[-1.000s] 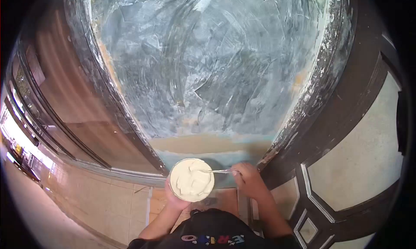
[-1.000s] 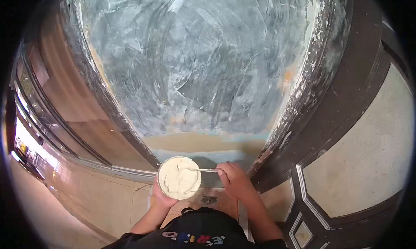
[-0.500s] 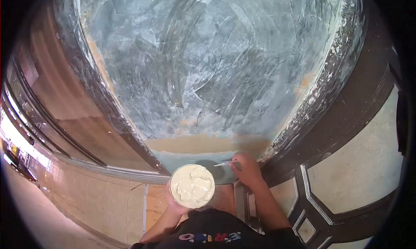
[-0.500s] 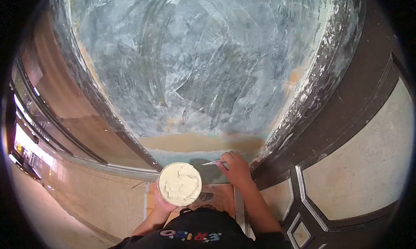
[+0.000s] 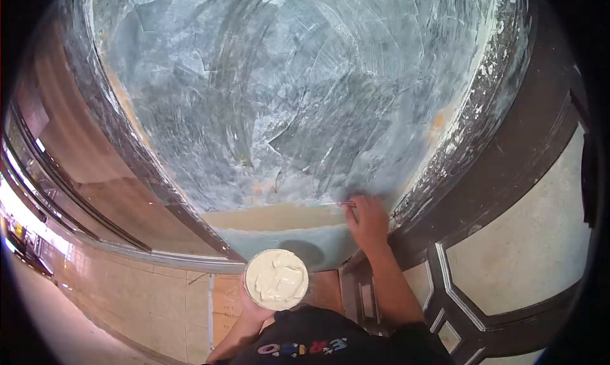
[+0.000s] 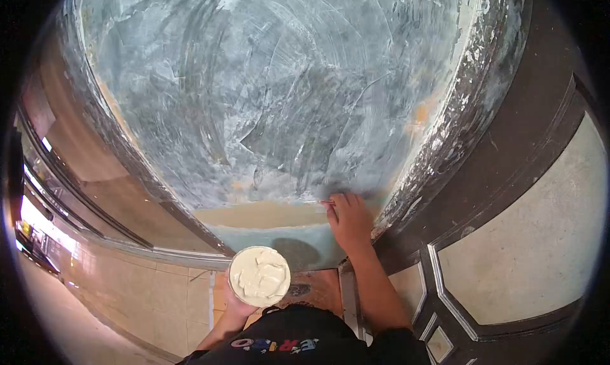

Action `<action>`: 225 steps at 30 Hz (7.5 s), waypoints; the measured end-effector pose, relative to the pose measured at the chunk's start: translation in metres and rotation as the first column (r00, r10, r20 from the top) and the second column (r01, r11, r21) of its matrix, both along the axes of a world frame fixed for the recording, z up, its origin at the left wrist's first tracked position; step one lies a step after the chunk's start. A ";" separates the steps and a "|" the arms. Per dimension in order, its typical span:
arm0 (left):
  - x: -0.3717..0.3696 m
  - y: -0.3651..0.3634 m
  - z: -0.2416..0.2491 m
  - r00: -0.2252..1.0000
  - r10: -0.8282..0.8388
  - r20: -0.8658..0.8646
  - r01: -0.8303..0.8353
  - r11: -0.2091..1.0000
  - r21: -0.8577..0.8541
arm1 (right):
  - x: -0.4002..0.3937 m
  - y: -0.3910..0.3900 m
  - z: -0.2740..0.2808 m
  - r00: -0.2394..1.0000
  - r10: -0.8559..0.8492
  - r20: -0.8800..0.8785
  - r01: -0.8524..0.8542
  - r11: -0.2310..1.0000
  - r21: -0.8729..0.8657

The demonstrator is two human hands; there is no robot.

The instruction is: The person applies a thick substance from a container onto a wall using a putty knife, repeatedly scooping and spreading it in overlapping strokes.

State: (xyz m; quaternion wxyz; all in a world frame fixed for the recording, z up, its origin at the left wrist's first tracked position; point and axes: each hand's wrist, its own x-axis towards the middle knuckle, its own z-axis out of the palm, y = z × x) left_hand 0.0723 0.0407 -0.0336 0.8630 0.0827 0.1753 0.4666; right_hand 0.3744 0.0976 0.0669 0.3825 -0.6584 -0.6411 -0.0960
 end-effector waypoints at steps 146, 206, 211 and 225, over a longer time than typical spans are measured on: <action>0.078 -0.043 0.018 0.999 -0.035 0.010 0.035 0.999 0.028 | 0.005 -0.049 0.060 0.894 0.447 -0.041 -0.375 0.692 -0.617; -0.022 -0.037 -0.002 0.997 0.000 -0.081 0.007 0.996 0.091 | -0.002 -0.013 0.014 0.975 -0.031 0.219 0.031 1.000 0.002; -0.021 -0.036 -0.003 1.000 -0.029 0.007 0.028 0.997 0.073 | -0.007 -0.009 -0.032 0.963 0.051 0.266 -0.021 0.993 -0.114; -0.014 -0.037 -0.006 0.999 -0.040 0.032 0.038 0.996 0.079 | -0.003 -0.002 -0.057 0.982 0.053 0.179 -0.030 0.991 -0.132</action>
